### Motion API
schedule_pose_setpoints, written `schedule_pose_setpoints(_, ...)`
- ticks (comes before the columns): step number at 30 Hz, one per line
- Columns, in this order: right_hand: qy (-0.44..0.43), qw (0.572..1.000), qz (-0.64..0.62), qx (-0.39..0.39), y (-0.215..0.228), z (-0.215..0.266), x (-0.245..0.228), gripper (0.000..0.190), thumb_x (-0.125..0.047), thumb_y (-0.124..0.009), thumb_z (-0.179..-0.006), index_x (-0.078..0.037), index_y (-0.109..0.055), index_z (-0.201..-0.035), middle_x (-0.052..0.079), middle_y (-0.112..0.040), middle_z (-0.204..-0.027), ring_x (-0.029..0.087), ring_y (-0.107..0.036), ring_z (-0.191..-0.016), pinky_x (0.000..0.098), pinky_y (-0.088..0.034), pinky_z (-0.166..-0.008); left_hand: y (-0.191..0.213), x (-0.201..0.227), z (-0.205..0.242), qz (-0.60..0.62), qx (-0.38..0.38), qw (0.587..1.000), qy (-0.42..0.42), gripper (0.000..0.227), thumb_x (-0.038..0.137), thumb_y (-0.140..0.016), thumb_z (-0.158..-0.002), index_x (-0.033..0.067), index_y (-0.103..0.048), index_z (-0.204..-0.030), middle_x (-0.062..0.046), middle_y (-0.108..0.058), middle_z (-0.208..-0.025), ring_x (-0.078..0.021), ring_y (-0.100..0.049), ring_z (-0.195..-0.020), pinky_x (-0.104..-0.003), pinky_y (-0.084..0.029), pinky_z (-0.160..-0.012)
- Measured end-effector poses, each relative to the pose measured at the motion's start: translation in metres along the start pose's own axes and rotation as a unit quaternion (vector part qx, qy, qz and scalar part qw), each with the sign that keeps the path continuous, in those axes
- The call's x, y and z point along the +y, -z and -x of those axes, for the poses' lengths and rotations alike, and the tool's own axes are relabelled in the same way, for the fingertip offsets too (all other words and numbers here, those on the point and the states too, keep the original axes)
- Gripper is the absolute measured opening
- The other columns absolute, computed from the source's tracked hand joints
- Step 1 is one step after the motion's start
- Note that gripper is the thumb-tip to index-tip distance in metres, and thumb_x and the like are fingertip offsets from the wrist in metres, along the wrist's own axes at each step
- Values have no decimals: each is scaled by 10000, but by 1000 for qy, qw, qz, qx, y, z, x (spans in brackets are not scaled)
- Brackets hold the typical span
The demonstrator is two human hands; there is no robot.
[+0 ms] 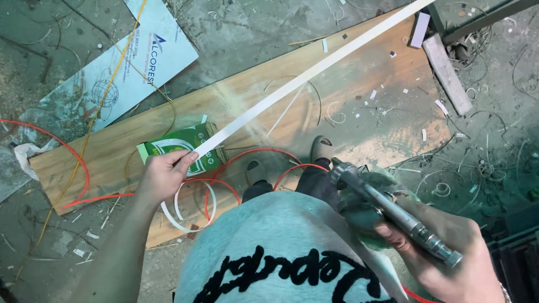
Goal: Applying spray adhesive to a long white strip using a pneumatic spray gun in a workshop.
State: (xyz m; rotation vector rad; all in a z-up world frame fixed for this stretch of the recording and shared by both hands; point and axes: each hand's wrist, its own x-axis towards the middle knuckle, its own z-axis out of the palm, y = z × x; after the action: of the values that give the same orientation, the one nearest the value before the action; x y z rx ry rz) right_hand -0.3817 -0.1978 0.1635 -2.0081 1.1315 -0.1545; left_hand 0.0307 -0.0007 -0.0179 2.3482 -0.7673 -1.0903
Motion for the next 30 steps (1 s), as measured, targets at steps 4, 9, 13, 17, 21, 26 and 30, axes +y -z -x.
schedule_pose_setpoints(4, 18, 997, 62, 42, -11, 24, 6, 420, -296, -802, -725, -84, -770, -1086, 33, -824, -856, 77, -766, -615, 264, -574, -551, 0, -13, -8, -39, 1, 997, -71, 297, 360, -625, -1019, 132, -803, -954, 18, -485, -561, -126, -390, -533, -302, -305, -506)
schedule_pose_setpoints(9, -157, 971, 137, 120, -14, 40, -27, 338, -278, -715, -914, -122, -800, -1202, 79, -600, -526, 155, -462, -474, 334, -412, -489, 8, 5, -4, -40, -35, 997, -47, 306, 362, -619, -1011, 143, -810, -1103, -7, -610, -628, -152, -439, -557, -342, -331, -529)
schedule_pose_setpoints(13, -128, 970, 155, 137, -31, 54, -24, 412, -245, -789, -893, -64, -776, -1263, 120, -646, -631, 187, -570, -509, 361, -455, -571, 2, -3, -4, -19, -22, 998, -58, 297, 383, -631, -1010, 158, -824, -1029, 20, -534, -593, -147, -409, -553, -340, -312, -526)
schedule_pose_setpoints(17, -77, 991, 53, 92, -46, 58, -25, 493, -257, -814, -722, -62, -768, -1173, 66, -797, -820, 97, -678, -615, 277, -539, -592, -4, -6, -2, -30, -21, 997, -71, 307, 398, -622, -1013, 163, -819, -1036, 11, -524, -574, -157, -402, -540, -354, -306, -517)
schedule_pose_setpoints(21, 22, 996, 42, 81, -42, 59, -15, 469, -221, -822, -712, -20, -751, -1130, 112, -800, -1018, 147, -790, -784, 270, -604, -665, -11, -7, 6, -34, -12, 998, -49, 297, 408, -615, -1022, 181, -802, -978, 18, -448, -593, -162, -363, -570, -344, -292, -541)
schedule_pose_setpoints(26, -95, 986, 96, 97, -15, 68, 0, 433, -282, -790, -792, -95, -787, -1183, 70, -671, -644, 115, -537, -541, 297, -465, -544, -18, 4, 22, -17, -9, 998, -54, 295, 389, -621, -1024, 160, -808, -1016, 24, -467, -583, -145, -361, -557, -337, -287, -526)
schedule_pose_setpoints(30, -76, 991, 64, 89, -6, 73, 3, 446, -238, -805, -766, -90, -786, -1187, 76, -780, -765, 71, -609, -636, 285, -503, -599, -24, 11, 30, -27, 5, 999, -38, 308, 387, -622, -1018, 160, -815, -1095, 12, -534, -614, -156, -388, -559, -351, -297, -527)
